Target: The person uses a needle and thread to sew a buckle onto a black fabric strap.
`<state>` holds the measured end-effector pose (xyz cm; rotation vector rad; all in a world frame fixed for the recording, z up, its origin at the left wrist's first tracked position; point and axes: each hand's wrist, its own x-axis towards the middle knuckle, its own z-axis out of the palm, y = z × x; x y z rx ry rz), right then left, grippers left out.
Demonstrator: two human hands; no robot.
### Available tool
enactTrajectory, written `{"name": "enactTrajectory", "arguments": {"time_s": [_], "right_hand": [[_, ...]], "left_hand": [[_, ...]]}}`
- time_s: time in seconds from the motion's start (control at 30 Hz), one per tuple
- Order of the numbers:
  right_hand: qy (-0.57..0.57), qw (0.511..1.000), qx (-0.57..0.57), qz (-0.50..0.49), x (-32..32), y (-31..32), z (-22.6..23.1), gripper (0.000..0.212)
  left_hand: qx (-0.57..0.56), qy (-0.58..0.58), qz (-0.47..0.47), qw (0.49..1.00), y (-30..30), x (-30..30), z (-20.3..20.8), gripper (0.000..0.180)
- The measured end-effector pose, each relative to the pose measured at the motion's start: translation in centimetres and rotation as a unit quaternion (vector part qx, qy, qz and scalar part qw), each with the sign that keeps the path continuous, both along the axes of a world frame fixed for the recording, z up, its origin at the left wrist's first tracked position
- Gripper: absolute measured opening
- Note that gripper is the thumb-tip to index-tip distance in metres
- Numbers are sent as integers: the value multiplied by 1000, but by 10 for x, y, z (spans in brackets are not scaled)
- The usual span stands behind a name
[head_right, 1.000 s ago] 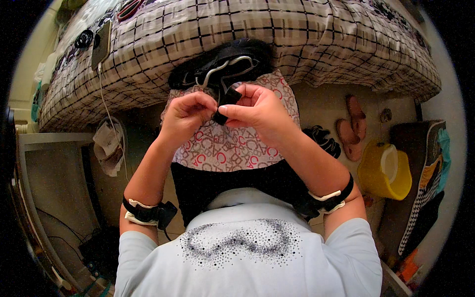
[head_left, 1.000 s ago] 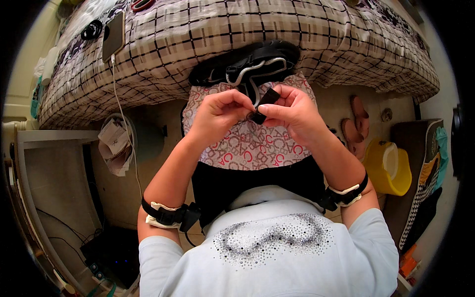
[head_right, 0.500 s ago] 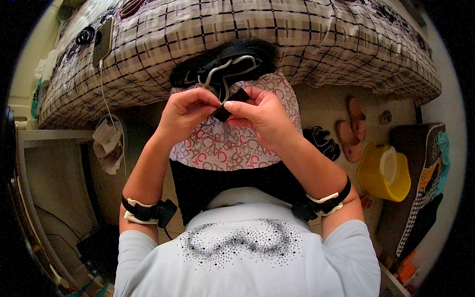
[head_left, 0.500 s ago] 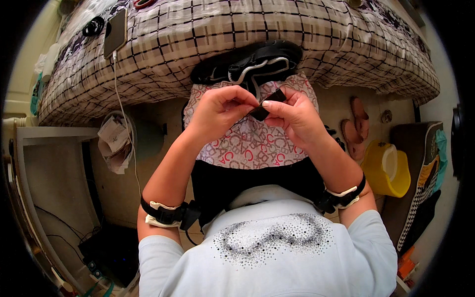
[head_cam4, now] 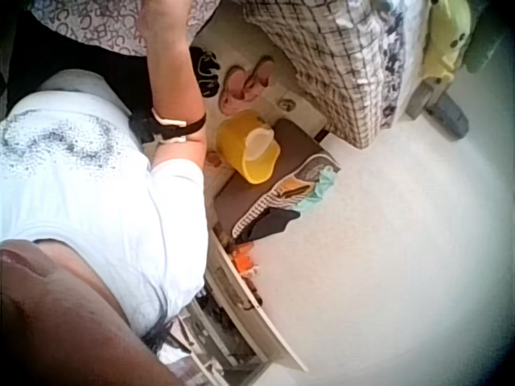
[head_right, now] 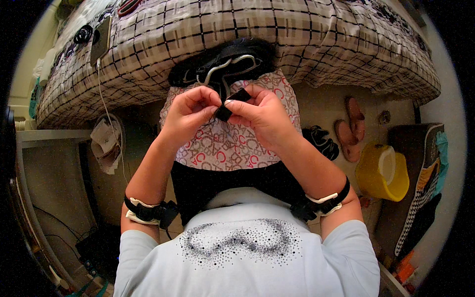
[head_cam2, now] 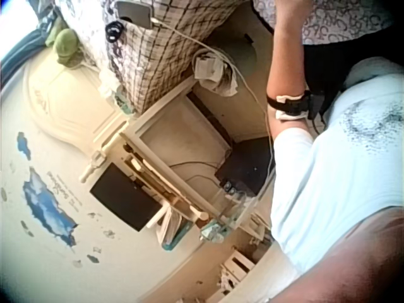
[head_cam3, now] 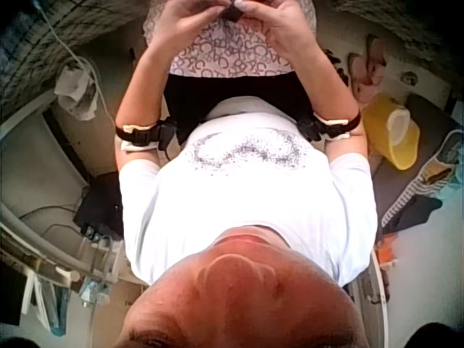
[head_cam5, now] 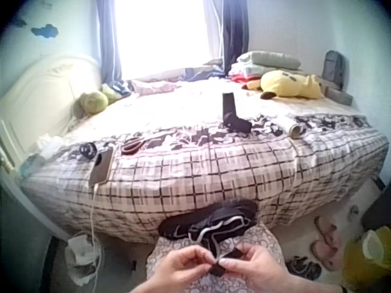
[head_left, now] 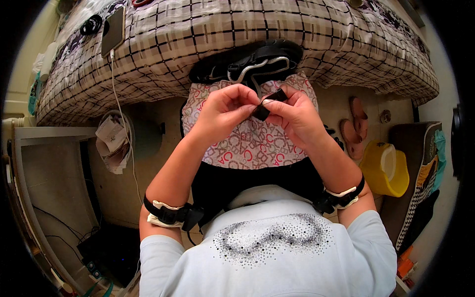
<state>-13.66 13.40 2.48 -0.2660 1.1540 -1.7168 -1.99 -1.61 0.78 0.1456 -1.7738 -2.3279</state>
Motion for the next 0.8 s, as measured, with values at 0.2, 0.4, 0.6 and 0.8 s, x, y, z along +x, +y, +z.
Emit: {"name": "enactTrajectory", "arguments": {"time_s": [0.2,0.4,0.6,0.8], "right_hand": [[8,1000,-5,2,3,3,0,19],[80,996,-32,-10,13,6,5,16],[155,983,-103,-8,20,12,5,16],[237,960,-128,-74,23,20,1,22]], "left_hand": [[-192,-40,68,978,-1,4,23,23],[-518,113,147,835,13,20,57,21],[-608,197,151,754,25,27,52,15],[-415,241,94,872,51,51,56,14]]}}
